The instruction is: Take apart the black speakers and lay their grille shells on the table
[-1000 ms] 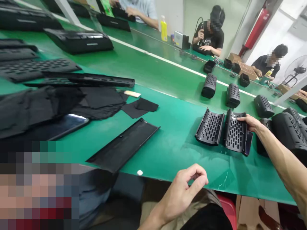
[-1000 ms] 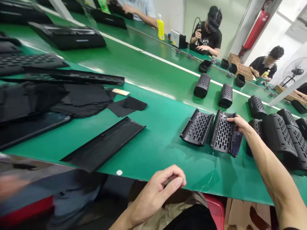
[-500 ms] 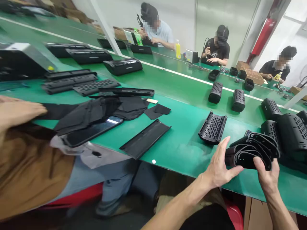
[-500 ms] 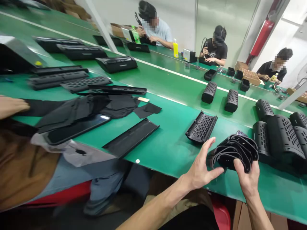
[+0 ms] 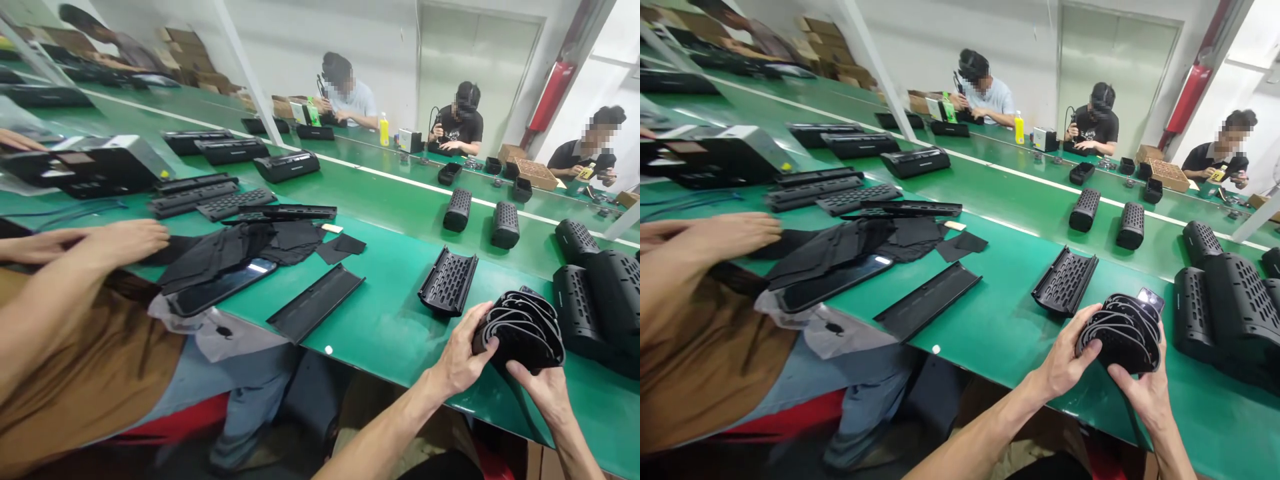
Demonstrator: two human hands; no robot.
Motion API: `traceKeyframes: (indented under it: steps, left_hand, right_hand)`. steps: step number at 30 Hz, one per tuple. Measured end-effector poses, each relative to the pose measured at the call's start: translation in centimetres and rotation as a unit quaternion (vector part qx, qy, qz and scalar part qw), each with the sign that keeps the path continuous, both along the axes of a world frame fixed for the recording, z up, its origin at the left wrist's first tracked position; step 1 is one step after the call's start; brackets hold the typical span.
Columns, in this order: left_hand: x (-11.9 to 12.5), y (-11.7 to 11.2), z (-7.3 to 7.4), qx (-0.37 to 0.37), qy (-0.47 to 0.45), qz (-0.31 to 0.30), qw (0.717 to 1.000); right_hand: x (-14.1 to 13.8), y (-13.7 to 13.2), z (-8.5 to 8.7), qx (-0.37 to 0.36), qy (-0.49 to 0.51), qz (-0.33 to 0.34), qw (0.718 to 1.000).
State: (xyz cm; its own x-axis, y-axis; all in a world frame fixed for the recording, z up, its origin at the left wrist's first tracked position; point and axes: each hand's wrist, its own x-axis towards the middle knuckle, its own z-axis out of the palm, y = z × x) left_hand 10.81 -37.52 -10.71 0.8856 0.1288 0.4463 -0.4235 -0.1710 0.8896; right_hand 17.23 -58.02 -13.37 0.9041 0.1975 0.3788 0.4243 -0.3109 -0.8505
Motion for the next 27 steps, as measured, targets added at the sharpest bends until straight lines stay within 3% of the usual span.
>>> traceKeyframes:
  steps: [3, 8, 12, 15, 20, 27]
  left_hand:
    - [0.1, 0.0, -0.2, -0.017, 0.013, -0.022, 1.0]
    - [0.3, 0.2, -0.9, -0.025, 0.04, -0.069, 0.997]
    - [0.1, 0.5, -1.0, -0.033, 0.073, -0.076, 0.994]
    - [0.1, 0.8, -1.1, -0.023, 0.072, -0.092, 0.993]
    - [1.2, 0.9, -1.5, 0.0, 0.025, -0.091, 0.996]
    - [2.3, 0.7, -1.0, 0.003, -0.009, -0.102, 0.995]
  right_hand:
    - [0.3, -0.1, -0.1, 0.056, 0.008, 0.038, 0.998]
    - [0.2, 0.2, -0.4, 0.078, 0.027, 0.07, 0.994]
    - [-1.1, 0.2, 1.5, 0.155, 0.055, 0.064, 0.984]
    - [-2.3, 0.2, 3.8, 0.216, 0.007, 0.038, 0.976]
    - [-3.2, 0.9, 7.0, 0.217, 0.006, 0.012, 0.976]
    - [-2.7, 1.9, 8.0, 0.2, -0.01, -0.132, 0.971]
